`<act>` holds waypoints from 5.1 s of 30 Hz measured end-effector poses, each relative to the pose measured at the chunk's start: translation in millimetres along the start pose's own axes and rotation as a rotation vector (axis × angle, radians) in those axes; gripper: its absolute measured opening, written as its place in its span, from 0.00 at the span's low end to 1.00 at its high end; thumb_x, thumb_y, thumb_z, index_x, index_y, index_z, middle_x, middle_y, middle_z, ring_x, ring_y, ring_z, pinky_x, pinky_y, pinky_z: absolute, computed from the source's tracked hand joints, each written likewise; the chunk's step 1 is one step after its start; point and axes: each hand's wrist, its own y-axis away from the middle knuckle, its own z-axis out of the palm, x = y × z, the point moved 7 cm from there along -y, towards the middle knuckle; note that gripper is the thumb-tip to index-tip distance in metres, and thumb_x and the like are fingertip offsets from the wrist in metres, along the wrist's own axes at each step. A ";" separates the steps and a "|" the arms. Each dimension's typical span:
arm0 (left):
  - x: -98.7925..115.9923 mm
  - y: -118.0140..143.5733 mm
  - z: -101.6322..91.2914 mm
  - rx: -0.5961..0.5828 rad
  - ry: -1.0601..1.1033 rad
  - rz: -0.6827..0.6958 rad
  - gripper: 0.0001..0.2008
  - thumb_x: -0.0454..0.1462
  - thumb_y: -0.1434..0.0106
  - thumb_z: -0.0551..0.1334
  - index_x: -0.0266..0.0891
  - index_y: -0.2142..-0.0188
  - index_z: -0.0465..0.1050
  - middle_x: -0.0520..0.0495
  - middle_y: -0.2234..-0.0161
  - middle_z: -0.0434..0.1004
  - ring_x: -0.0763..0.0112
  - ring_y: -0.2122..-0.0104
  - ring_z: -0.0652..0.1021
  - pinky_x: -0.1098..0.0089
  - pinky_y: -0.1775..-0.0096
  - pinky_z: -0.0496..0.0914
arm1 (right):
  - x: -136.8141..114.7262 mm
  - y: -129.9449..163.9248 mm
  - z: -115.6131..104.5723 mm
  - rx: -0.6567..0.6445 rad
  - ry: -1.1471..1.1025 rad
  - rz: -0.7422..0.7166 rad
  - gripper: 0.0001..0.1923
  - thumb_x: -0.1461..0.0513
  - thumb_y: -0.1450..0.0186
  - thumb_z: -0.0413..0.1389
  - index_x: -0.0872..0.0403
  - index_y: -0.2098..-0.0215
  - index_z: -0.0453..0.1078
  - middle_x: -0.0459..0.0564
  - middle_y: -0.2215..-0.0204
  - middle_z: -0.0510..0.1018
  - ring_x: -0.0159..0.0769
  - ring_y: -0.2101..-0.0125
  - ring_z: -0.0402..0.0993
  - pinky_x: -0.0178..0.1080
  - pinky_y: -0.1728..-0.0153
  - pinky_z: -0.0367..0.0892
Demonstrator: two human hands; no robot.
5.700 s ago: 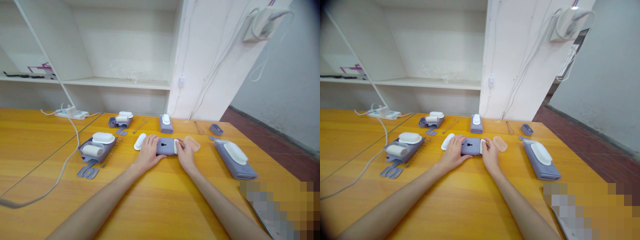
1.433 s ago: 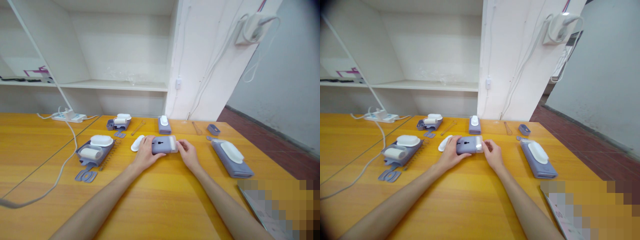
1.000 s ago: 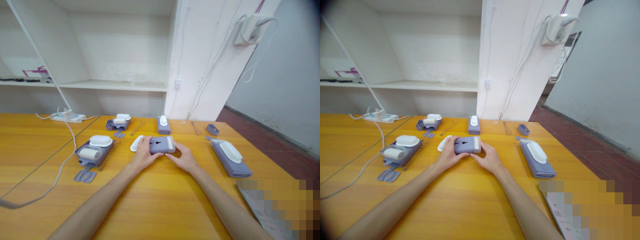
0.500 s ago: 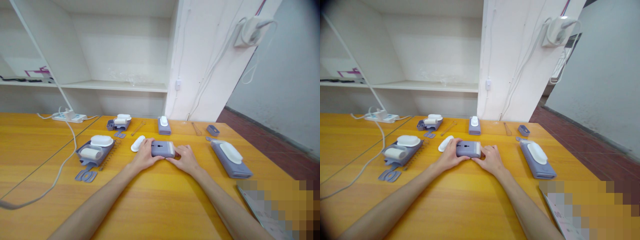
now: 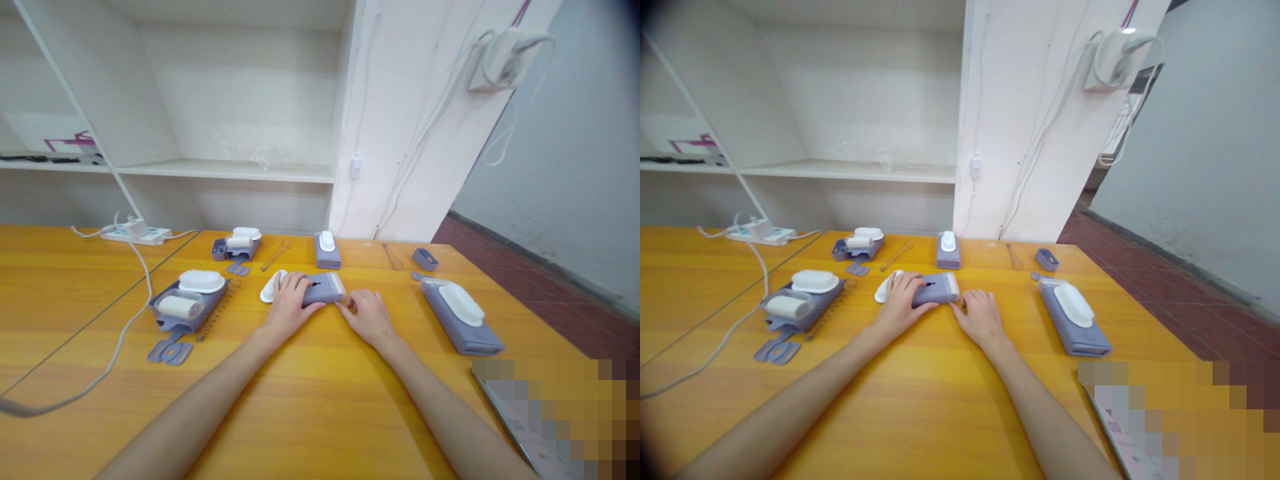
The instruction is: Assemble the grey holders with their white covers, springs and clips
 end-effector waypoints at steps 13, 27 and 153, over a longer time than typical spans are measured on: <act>24.5 9.1 0.2 0.026 -0.319 0.211 0.12 0.40 0.34 0.51 0.39 0.72 0.67 0.46 0.72 0.68 0.64 0.67 0.68 0.64 0.66 0.59 | 4.0 1.4 8.7 -0.083 0.072 0.021 0.15 0.57 0.34 0.47 0.52 0.77 0.63 0.47 0.76 0.74 0.34 0.74 0.68 0.35 0.75 0.51; 19.2 6.0 0.3 -0.023 -0.247 0.156 0.12 0.38 0.34 0.50 0.39 0.72 0.67 0.45 0.71 0.69 0.64 0.66 0.67 0.64 0.63 0.60 | -17.7 3.9 -9.4 0.031 -0.085 -0.214 0.29 0.62 0.39 0.51 0.46 0.39 0.55 0.54 0.44 0.59 0.45 0.46 0.57 0.48 0.48 0.59; -12.3 2.9 -4.6 0.187 0.144 -0.066 0.17 0.43 0.38 0.58 0.39 0.52 0.60 0.41 0.57 0.70 0.59 0.55 0.71 0.59 0.54 0.65 | -24.3 4.3 -24.0 0.181 -0.208 -0.255 0.08 0.63 0.38 0.51 0.54 0.60 0.65 0.55 0.54 0.70 0.46 0.48 0.61 0.50 0.47 0.61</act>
